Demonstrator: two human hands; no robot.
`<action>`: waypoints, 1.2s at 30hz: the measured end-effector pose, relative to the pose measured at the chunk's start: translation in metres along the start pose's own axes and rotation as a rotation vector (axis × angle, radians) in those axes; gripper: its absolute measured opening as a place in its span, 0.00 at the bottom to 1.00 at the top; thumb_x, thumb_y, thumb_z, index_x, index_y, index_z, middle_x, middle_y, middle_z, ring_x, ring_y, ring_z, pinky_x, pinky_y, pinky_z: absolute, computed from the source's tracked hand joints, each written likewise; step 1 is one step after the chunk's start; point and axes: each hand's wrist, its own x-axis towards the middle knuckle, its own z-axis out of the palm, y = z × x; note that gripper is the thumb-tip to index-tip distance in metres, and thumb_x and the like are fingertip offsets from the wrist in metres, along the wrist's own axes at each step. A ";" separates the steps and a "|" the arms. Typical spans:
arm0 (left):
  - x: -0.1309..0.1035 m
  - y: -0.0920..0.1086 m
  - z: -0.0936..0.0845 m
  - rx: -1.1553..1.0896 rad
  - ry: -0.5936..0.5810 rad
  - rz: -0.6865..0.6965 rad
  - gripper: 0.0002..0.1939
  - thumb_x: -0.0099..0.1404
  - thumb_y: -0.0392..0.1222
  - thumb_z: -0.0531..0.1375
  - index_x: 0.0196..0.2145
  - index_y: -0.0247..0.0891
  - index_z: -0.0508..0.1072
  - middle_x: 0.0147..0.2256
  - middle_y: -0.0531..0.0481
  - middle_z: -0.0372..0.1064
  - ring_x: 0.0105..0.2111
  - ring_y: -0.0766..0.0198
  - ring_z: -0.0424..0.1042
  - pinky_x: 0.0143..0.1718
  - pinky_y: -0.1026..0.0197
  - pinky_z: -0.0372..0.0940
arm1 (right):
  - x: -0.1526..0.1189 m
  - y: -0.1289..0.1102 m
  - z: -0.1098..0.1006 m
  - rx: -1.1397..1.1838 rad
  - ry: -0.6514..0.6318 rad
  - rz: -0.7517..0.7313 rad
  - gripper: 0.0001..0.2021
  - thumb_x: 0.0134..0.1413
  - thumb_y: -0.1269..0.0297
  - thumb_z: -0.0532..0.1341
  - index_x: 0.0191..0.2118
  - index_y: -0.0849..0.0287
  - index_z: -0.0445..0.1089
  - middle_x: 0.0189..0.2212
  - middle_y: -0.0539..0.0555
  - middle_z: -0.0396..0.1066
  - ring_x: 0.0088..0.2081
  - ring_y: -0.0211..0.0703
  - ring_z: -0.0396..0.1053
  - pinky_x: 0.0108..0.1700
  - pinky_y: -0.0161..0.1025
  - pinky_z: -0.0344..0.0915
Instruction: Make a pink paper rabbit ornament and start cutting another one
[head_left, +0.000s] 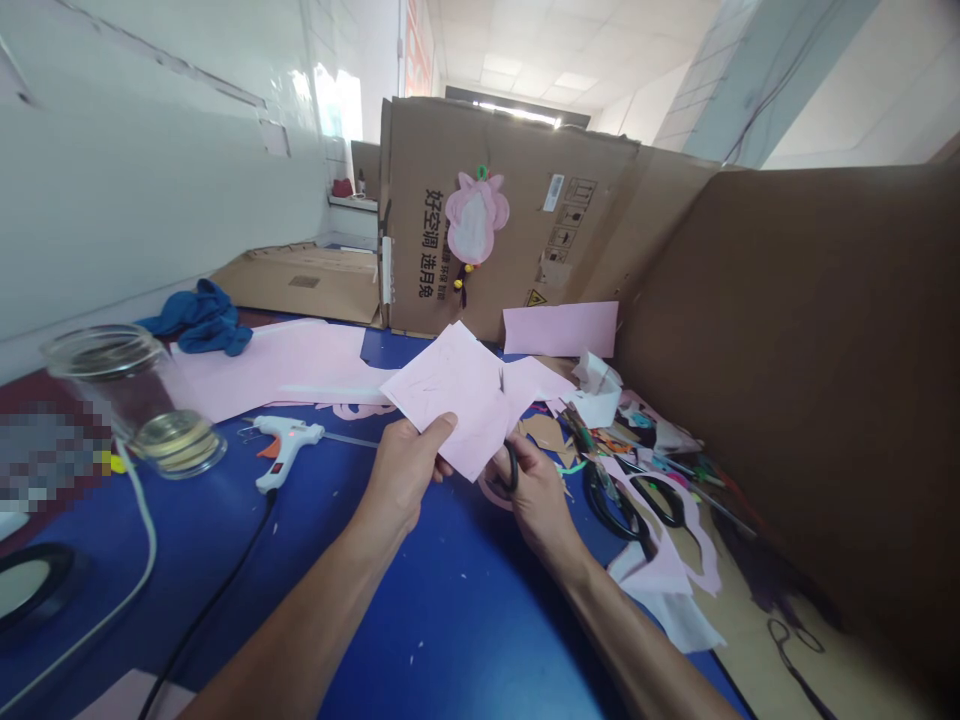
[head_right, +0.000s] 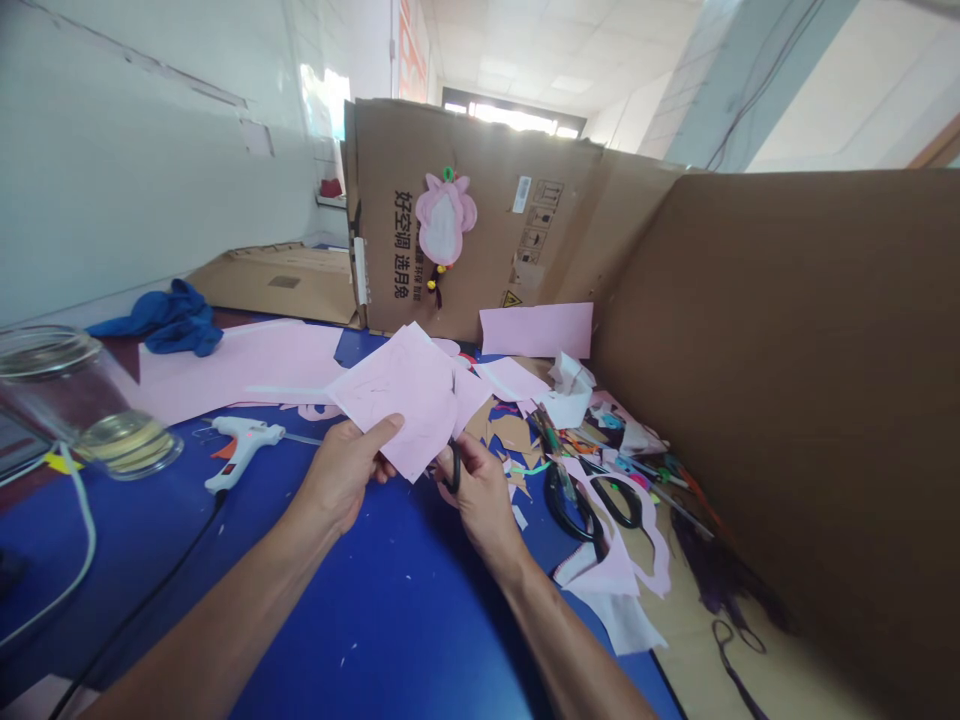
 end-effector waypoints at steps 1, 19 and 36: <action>0.001 -0.001 0.000 -0.004 0.005 0.003 0.14 0.59 0.50 0.70 0.28 0.35 0.79 0.19 0.49 0.71 0.16 0.67 0.64 0.17 0.65 0.55 | 0.000 -0.001 0.000 -0.005 0.002 -0.009 0.27 0.57 0.37 0.72 0.46 0.59 0.78 0.28 0.48 0.68 0.27 0.36 0.56 0.28 0.35 0.53; 0.007 0.000 -0.007 0.098 -0.001 0.044 0.14 0.61 0.50 0.69 0.30 0.35 0.81 0.21 0.48 0.73 0.17 0.66 0.63 0.18 0.64 0.56 | -0.002 -0.008 0.001 -0.038 -0.005 -0.033 0.24 0.58 0.38 0.72 0.39 0.57 0.75 0.26 0.46 0.64 0.27 0.36 0.54 0.30 0.36 0.53; 0.006 0.000 -0.006 -0.029 0.000 0.035 0.17 0.58 0.50 0.73 0.40 0.35 0.85 0.35 0.41 0.83 0.27 0.58 0.78 0.24 0.62 0.67 | -0.003 -0.011 0.002 -0.094 0.008 -0.015 0.27 0.55 0.33 0.71 0.36 0.56 0.74 0.25 0.47 0.65 0.26 0.38 0.56 0.27 0.36 0.52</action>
